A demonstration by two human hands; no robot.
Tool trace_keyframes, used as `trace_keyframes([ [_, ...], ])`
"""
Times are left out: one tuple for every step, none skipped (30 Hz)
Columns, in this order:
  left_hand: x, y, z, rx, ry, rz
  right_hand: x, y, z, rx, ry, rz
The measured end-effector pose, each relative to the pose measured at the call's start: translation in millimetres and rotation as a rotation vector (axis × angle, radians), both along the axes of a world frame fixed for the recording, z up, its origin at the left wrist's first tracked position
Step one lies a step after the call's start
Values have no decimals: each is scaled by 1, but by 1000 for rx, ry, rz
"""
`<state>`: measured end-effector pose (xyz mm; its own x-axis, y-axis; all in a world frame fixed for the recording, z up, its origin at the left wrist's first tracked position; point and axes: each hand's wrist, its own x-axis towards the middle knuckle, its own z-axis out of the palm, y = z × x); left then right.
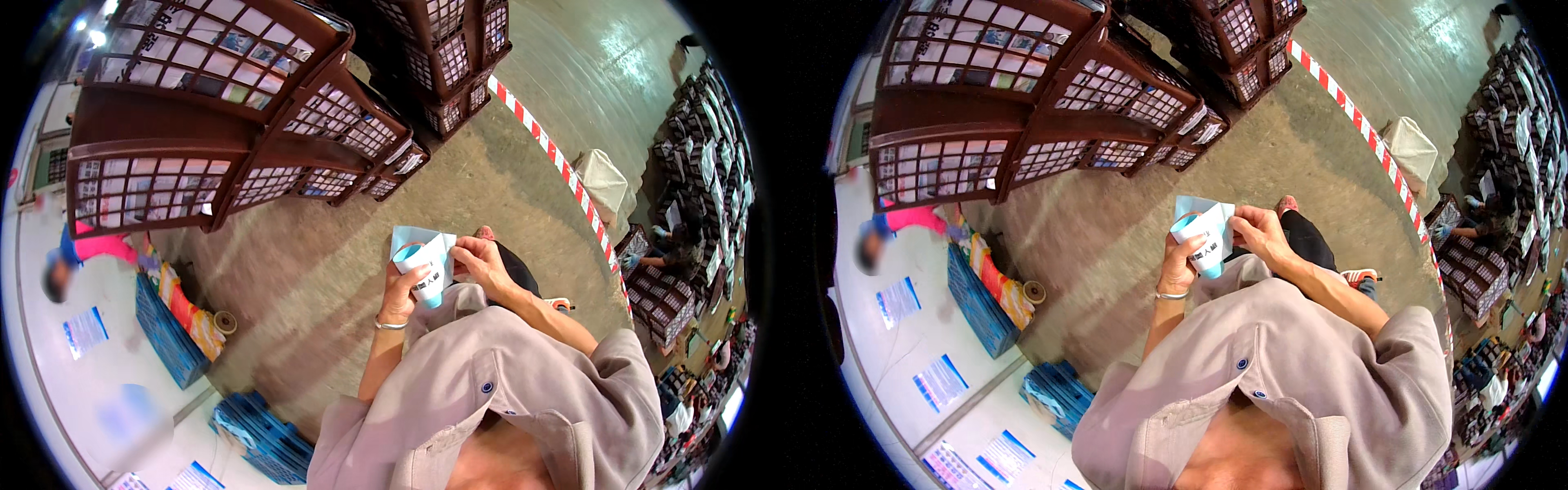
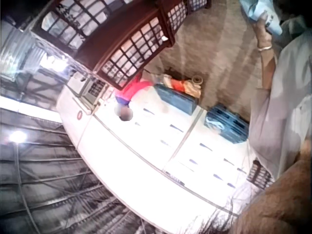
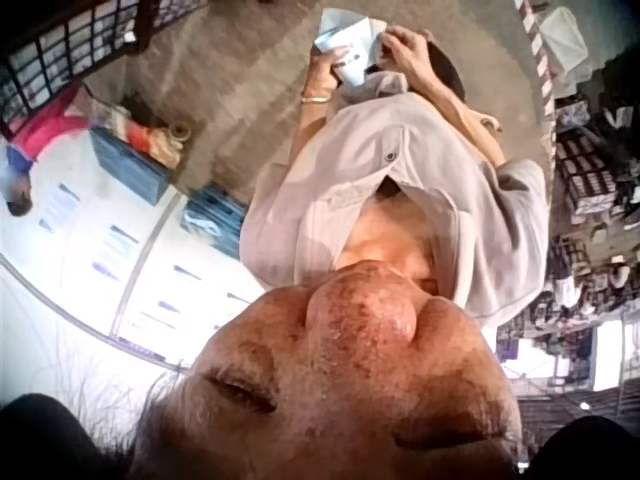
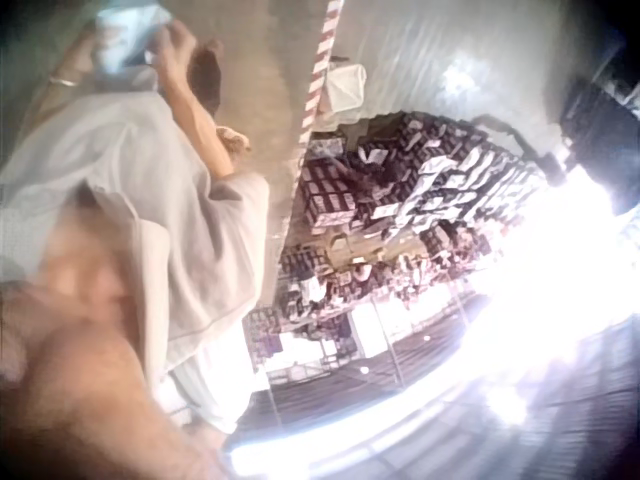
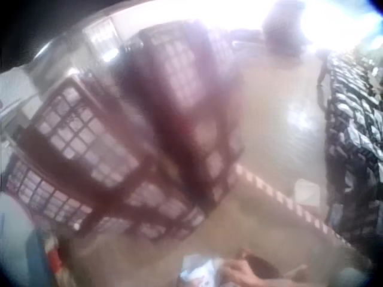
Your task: The person tears off individual labels from a roll and sticks them onto the sides of stacked brown plastic crates. They repeat this process for several crates in a warehouse aisle.
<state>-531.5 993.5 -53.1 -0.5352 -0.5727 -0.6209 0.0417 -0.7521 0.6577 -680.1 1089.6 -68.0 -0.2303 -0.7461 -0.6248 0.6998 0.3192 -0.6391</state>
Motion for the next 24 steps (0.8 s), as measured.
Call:
trace_keyframes([
  [7,-9,-4,33,11,9,7,-4,-2,39,-22,-87],
  [18,-20,-9,71,7,25,15,-9,-3,81,-46,-179],
  [31,-33,-18,108,2,40,19,-14,-9,119,-177,-280],
  [43,-46,-24,144,-4,55,20,-12,-22,54,-287,-334],
  [56,-61,-29,212,-7,83,21,-13,-27,56,-346,-367],
  [63,-75,-27,234,25,104,20,-16,-32,59,-401,-404],
  [85,-91,-41,242,-37,133,23,-17,-42,86,-437,-486],
  [108,-104,-56,247,-96,158,27,-16,-50,110,-469,-571],
  [124,-116,-60,234,-120,178,27,-25,-37,148,-396,-646],
  [139,-128,-62,221,-144,201,30,-22,-59,124,-389,-721],
  [153,-140,-60,229,-187,237,32,-28,-60,167,-291,-826],
  [162,-152,-55,231,-224,261,34,-34,-61,212,-195,-932],
  [175,-163,-56,214,-240,247,37,-34,-86,241,-101,-1033],
  [187,-170,-57,194,-259,238,42,-41,-106,222,56,-1038],
  [191,-175,-56,203,-271,221,45,-56,-116,307,177,-1016],
  [193,-178,-52,213,-283,205,48,-77,-126,393,298,-988],
  [196,-180,-49,219,-293,195,47,-95,-142,418,400,-971],
  [200,-181,-48,224,-325,176,46,-111,-154,449,499,-960],
  [202,-180,-50,226,-348,166,40,-129,-157,525,646,-1014],
  [202,-178,-54,226,-368,160,32,-146,-155,597,795,-1062],
  [203,-176,-53,229,-349,132,25,-159,-153,604,880,-1125],
  [202,-176,-51,234,-350,122,18,-170,-149,618,964,-1193],
  [198,-175,-50,237,-348,111,12,-181,-143,629,1051,-1264],
  [199,-175,-50,243,-344,111,16,-196,-133,583,1078,-1195],
])
